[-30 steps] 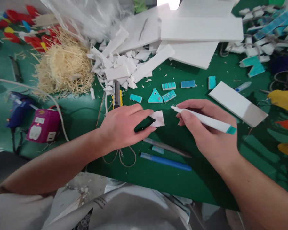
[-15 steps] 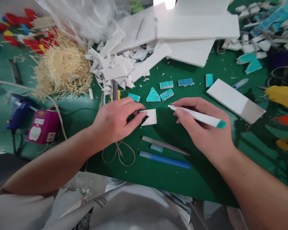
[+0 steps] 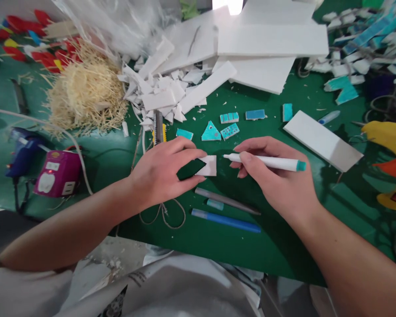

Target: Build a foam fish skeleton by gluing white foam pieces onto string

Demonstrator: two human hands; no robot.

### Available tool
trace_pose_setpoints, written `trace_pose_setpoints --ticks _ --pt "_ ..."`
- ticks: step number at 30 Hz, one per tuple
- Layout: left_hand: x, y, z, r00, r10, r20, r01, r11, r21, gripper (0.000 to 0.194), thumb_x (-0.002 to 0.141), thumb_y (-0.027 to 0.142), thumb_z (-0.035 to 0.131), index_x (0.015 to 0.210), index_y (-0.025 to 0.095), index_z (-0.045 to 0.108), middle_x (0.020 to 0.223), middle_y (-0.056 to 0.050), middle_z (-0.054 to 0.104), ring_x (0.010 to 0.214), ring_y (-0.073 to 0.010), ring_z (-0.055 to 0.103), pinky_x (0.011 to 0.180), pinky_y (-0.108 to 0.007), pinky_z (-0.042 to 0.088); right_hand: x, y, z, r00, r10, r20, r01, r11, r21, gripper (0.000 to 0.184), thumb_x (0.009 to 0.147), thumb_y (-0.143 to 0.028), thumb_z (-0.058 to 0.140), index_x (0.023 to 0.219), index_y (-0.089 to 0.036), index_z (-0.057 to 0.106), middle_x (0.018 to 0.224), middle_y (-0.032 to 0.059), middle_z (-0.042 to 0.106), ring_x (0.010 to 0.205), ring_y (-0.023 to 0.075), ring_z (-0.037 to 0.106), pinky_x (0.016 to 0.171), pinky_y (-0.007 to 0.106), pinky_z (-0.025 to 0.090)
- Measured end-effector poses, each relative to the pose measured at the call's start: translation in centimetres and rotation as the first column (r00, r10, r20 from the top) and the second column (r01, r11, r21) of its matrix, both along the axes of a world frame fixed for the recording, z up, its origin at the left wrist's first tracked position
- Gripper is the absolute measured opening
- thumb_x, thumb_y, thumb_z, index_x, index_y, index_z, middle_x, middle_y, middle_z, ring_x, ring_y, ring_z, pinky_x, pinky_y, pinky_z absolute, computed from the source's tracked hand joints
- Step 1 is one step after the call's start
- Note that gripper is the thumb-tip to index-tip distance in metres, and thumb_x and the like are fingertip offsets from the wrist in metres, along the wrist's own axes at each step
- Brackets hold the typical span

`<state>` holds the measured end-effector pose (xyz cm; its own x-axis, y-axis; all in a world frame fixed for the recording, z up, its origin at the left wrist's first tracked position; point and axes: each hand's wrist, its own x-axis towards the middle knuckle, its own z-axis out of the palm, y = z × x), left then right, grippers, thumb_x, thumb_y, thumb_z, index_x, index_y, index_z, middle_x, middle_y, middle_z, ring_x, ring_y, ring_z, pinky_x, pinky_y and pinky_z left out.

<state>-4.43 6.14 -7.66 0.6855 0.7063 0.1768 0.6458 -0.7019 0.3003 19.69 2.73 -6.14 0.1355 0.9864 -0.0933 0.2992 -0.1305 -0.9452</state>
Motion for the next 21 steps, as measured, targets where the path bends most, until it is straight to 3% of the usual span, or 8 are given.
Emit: trace_pose_setpoints --ticks 4,10,21 --pt "-0.1 0.1 -0.1 1.000 0.000 0.028 0.000 1.000 -0.014 0.038 0.093 0.038 0.077 0.124 0.016 0.073 0.111 -0.008 0.071 0.091 -0.0224 0.072 0.077 -0.034 0.058 0.3 -0.4 -0.4 0.994 0.066 0.092 -0.066 0.998 0.003 0.020 0.088 -0.044 0.077 0.083 -0.025 0.081 0.070 0.0011 0.075 0.061 0.0159 0.070 0.055 0.027 0.057" --pt "0.0 0.4 -0.7 0.996 0.003 0.094 0.002 0.999 -0.047 0.029 0.093 0.029 0.077 0.118 0.015 0.074 0.108 -0.007 0.071 0.092 -0.0210 0.072 0.078 -0.033 0.059 -0.1 -0.6 -1.1 0.975 -0.022 0.221 0.006 0.997 0.072 0.020 0.088 -0.047 0.081 0.084 -0.027 0.084 0.063 -0.0004 0.072 0.055 0.0138 0.064 0.049 0.026 0.048" --pt "0.3 0.5 -0.6 0.994 0.033 0.103 -0.019 0.991 -0.136 0.026 0.092 0.028 0.078 0.114 0.013 0.074 0.111 -0.009 0.071 0.095 -0.0229 0.073 0.083 -0.036 0.060 -1.0 -0.8 -1.5 0.980 -0.076 0.186 0.056 0.992 0.109 0.014 0.087 -0.044 0.083 0.085 -0.031 0.087 0.064 -0.0012 0.073 0.054 0.0134 0.064 0.052 0.027 0.051"
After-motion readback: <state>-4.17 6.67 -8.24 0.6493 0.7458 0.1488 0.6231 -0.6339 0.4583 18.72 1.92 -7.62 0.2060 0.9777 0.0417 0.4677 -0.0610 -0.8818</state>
